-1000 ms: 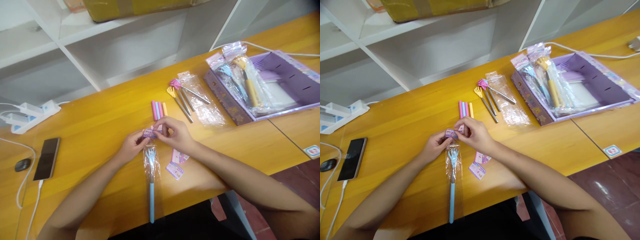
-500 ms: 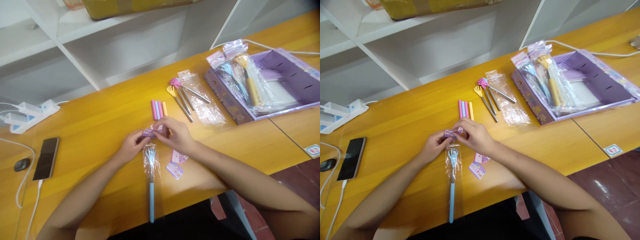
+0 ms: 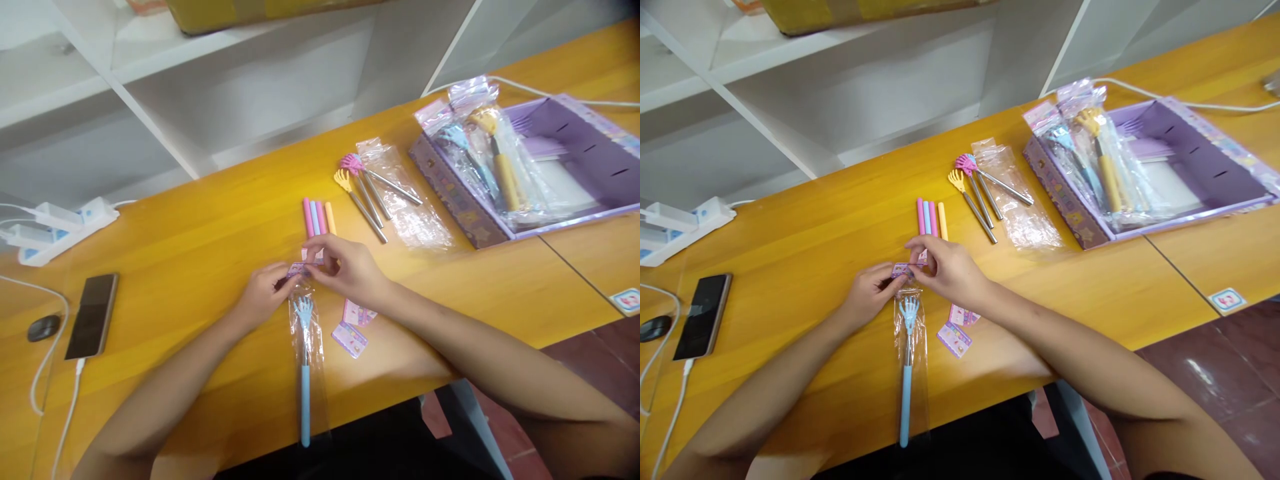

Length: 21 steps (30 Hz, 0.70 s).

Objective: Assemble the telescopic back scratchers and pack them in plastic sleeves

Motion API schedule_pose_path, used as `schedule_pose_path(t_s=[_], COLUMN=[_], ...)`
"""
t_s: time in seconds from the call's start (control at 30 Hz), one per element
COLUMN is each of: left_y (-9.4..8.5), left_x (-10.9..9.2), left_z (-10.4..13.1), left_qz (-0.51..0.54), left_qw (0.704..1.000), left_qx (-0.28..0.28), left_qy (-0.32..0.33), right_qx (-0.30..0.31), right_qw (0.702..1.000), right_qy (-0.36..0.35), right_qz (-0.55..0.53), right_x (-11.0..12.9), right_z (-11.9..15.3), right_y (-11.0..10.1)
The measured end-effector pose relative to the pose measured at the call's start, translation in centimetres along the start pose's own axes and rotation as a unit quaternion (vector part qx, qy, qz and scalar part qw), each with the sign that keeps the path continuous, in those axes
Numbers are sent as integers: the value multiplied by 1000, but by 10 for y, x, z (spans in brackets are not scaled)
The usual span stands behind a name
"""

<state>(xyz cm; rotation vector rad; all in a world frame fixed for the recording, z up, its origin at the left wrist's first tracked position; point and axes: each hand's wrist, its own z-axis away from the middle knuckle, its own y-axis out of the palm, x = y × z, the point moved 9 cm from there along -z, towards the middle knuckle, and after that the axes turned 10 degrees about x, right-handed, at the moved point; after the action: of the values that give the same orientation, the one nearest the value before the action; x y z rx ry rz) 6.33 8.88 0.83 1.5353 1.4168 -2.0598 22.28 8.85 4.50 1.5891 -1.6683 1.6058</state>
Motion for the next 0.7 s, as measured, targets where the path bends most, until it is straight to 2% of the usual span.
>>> schedule_pose_path(t_s=[0.13,0.33,0.5,0.7], left_y=[-1,-2,-2,-1], left_x=[2,12,0,-4], left_z=[0,3,2,2], left_qz=[-4,45,-11,-34], left_qw=[1000,998,1000,999], left_qx=[1,-18,-19,-14], left_qy=[-15,-38,10,32], right_qx=[2,32,66,82], right_qw=[999,999,998,996], right_qy=[-25,8,22,-24], right_qz=[31,23,1,-14], right_x=[10,5,-4,2], right_z=[1,0,0,-3], right_y=[-1,-5,-1,2])
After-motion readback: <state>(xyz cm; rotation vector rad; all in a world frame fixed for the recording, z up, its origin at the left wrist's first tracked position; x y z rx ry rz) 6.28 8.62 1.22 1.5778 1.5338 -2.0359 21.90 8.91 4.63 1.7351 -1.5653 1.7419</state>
